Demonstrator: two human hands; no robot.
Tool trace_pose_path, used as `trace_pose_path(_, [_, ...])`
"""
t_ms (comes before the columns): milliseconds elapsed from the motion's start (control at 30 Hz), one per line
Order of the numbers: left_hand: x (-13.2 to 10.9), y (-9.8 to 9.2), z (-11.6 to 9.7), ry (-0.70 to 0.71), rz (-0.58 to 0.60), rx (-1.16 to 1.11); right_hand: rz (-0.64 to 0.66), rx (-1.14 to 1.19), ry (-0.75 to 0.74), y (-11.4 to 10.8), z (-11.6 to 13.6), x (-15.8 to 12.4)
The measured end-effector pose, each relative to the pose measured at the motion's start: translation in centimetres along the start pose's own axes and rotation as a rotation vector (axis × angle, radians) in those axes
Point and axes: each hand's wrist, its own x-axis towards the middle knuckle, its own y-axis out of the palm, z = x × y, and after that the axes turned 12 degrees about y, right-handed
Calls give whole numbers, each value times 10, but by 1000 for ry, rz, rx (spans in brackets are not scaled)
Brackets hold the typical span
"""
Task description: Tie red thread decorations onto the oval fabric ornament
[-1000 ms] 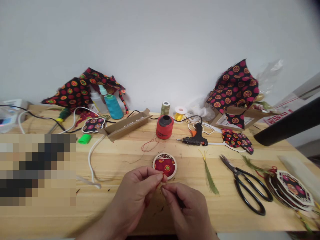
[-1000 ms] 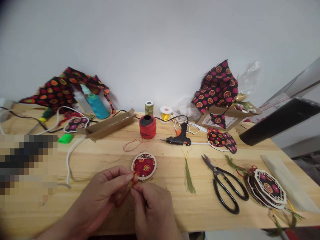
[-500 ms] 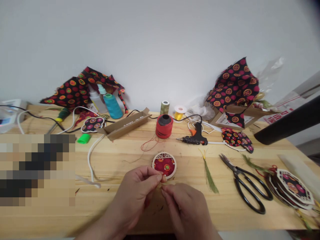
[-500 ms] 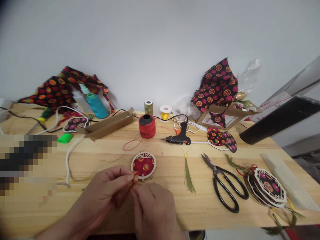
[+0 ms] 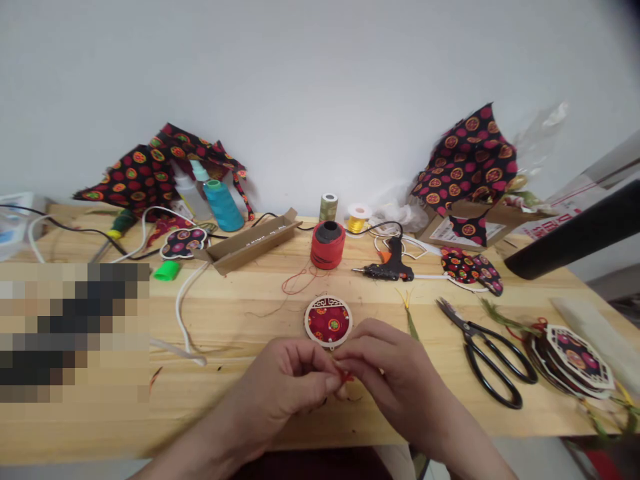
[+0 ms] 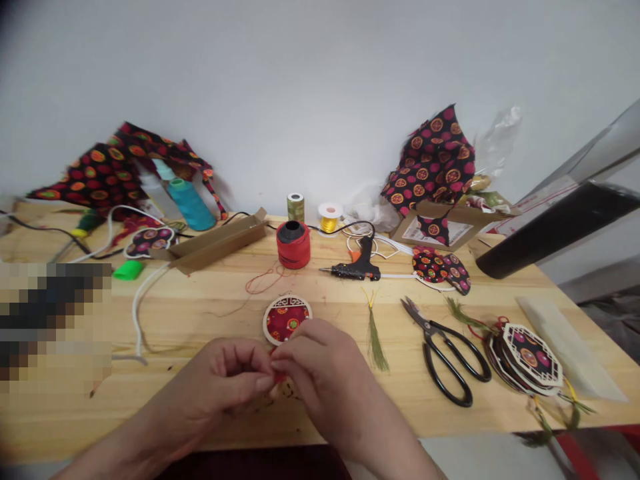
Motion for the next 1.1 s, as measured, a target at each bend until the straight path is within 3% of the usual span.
trace_pose_path(133, [-2, -2, 1, 42, -12, -156, -36, 269, 185, 7, -1, 4])
trace_pose_path(267, [-4, -3, 3, 95, -71, -170, -122, 349, 301, 16, 1, 0])
trace_pose_path(500, [-3, -3, 1, 144, -140, 1, -247, 208, 160, 14, 6, -7])
trace_pose_path(667, [-3, -5, 4, 146, -148, 69, -275, 175, 152, 15, 5, -10])
trace_pose_path(1100, [-1, -3, 7, 154, -184, 10, -228, 263, 122, 28, 6, -13])
